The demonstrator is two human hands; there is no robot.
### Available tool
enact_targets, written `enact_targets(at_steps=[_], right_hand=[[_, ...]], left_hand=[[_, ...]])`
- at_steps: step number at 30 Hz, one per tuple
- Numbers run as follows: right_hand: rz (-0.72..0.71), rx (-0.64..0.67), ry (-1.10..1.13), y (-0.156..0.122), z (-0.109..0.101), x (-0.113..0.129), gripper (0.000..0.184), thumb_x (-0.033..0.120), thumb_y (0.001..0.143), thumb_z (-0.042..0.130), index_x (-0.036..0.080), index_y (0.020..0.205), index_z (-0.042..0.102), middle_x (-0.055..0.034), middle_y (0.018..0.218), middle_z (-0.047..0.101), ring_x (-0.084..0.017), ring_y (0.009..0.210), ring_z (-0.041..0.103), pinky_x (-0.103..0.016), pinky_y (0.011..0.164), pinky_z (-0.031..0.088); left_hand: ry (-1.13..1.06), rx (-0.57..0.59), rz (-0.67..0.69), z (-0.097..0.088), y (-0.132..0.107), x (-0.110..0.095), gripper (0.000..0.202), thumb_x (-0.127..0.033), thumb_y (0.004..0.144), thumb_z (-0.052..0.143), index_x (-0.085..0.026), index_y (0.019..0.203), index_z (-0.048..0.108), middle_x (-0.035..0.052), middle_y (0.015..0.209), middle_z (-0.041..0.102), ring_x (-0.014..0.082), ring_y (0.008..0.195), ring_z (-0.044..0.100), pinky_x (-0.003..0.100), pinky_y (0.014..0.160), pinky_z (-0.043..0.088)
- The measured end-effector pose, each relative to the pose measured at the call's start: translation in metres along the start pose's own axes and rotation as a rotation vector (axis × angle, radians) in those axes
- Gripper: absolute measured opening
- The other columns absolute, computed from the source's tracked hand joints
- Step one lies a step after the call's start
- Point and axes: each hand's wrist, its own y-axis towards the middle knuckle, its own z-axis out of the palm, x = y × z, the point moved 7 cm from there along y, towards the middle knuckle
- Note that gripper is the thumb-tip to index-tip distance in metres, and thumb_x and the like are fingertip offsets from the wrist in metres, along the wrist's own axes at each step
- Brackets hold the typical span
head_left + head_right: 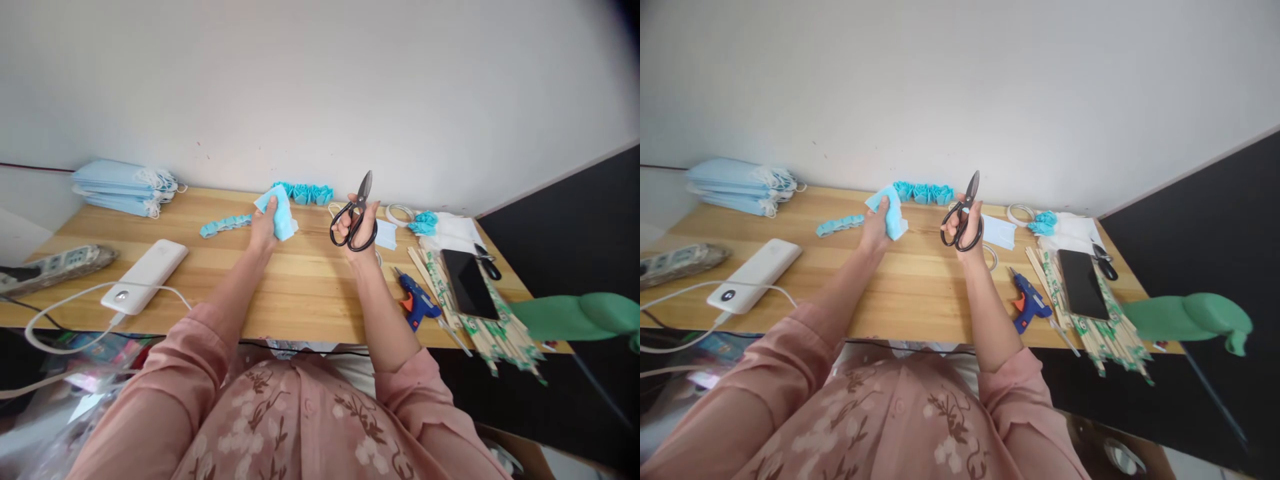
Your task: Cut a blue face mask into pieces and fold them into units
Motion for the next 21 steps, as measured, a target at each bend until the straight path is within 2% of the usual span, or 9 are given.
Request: enact_targets(at_steps=[3, 5, 7, 10, 12, 14, 18, 20, 21], right_hand=[[-0.043, 0.007, -0.288, 0.007, -0.010, 0.000, 0.069, 0.082, 0.086, 0.030, 0.026, 0.113, 0.061, 0.0036, 0.065, 0.052, -0.014, 0.054, 0.052, -0.032, 0.064, 0.052], [-0.042, 0.034, -0.567, 0.006, -0.013, -0.002, 0.057, 0.072, 0.086, 0.049, 0.024, 0.114, 0.062, 0.0009, 0.072, 0.059, -0.016, 0.064, 0.057, -0.034, 0.071, 0.051], [-0.019, 0.145, -0.965, -0.001, -0.008, -0.008, 0.047, 0.055, 0.079, 0.068, 0.021, 0.110, 0.067, -0.0051, 0.085, 0.067, -0.022, 0.080, 0.063, -0.036, 0.080, 0.049], [0.055, 0.386, -1.531, -0.021, -0.004, -0.021, 0.038, 0.038, 0.080, 0.070, 0.021, 0.114, 0.069, -0.0121, 0.104, 0.073, -0.029, 0.097, 0.066, -0.035, 0.084, 0.047], [0.099, 0.477, -1.657, -0.032, -0.008, -0.022, 0.041, 0.032, 0.082, 0.066, 0.025, 0.122, 0.066, -0.0106, 0.110, 0.074, -0.028, 0.099, 0.067, -0.033, 0.081, 0.048], [0.116, 0.481, -1.739, -0.037, -0.017, -0.014, 0.045, 0.031, 0.083, 0.064, 0.027, 0.128, 0.063, -0.0095, 0.112, 0.074, -0.028, 0.100, 0.068, -0.033, 0.081, 0.048], [0.132, 0.362, -1.908, -0.037, -0.038, 0.007, 0.042, 0.030, 0.086, 0.064, 0.017, 0.125, 0.066, -0.0199, 0.111, 0.072, -0.035, 0.104, 0.066, -0.040, 0.084, 0.049], [0.059, 0.289, -1.857, -0.032, -0.036, 0.018, 0.038, 0.028, 0.089, 0.060, 0.015, 0.124, 0.067, -0.0214, 0.113, 0.071, -0.036, 0.107, 0.065, -0.043, 0.086, 0.049], [-0.003, 0.256, -1.769, -0.029, -0.031, 0.022, 0.036, 0.027, 0.090, 0.057, 0.016, 0.124, 0.066, -0.0193, 0.114, 0.072, -0.034, 0.108, 0.065, -0.044, 0.089, 0.049]], left_hand=[[-0.036, -0.042, 0.034, -0.004, 0.006, -0.002, 0.038, -0.048, 0.071, 0.081, -0.017, 0.084, 0.064, -0.0002, 0.071, 0.067, 0.0123, 0.064, 0.062, 0.024, 0.064, 0.052], [-0.042, -0.041, 0.048, -0.005, 0.009, -0.003, 0.039, -0.049, 0.071, 0.081, -0.016, 0.086, 0.064, 0.0002, 0.072, 0.067, 0.0132, 0.067, 0.064, 0.025, 0.067, 0.053], [-0.030, -0.031, 0.053, -0.005, 0.011, -0.002, 0.041, -0.051, 0.071, 0.080, -0.016, 0.085, 0.064, -0.0003, 0.071, 0.066, 0.0132, 0.067, 0.064, 0.025, 0.067, 0.052], [-0.007, -0.014, 0.044, -0.004, 0.009, -0.002, 0.046, -0.058, 0.071, 0.078, -0.017, 0.085, 0.063, -0.0004, 0.071, 0.066, 0.0131, 0.064, 0.064, 0.026, 0.065, 0.052], [-0.010, -0.003, 0.042, -0.003, 0.008, -0.003, 0.049, -0.062, 0.070, 0.076, -0.018, 0.085, 0.063, -0.0007, 0.070, 0.066, 0.0124, 0.062, 0.063, 0.025, 0.063, 0.052], [-0.022, 0.005, 0.036, -0.001, 0.006, -0.004, 0.049, -0.062, 0.069, 0.078, -0.018, 0.084, 0.063, -0.0011, 0.069, 0.065, 0.0115, 0.061, 0.062, 0.024, 0.062, 0.052], [-0.029, 0.003, 0.025, 0.003, 0.003, -0.003, 0.046, -0.056, 0.064, 0.083, -0.018, 0.081, 0.064, -0.0005, 0.069, 0.067, 0.0118, 0.061, 0.062, 0.024, 0.062, 0.053], [-0.020, -0.007, 0.017, 0.005, -0.001, -0.003, 0.045, -0.053, 0.061, 0.086, -0.017, 0.078, 0.065, 0.0004, 0.069, 0.068, 0.0124, 0.062, 0.062, 0.024, 0.063, 0.053], [-0.009, -0.002, 0.003, 0.007, -0.004, -0.002, 0.045, -0.052, 0.059, 0.087, -0.017, 0.077, 0.065, 0.0007, 0.068, 0.068, 0.0128, 0.062, 0.062, 0.025, 0.063, 0.053]])
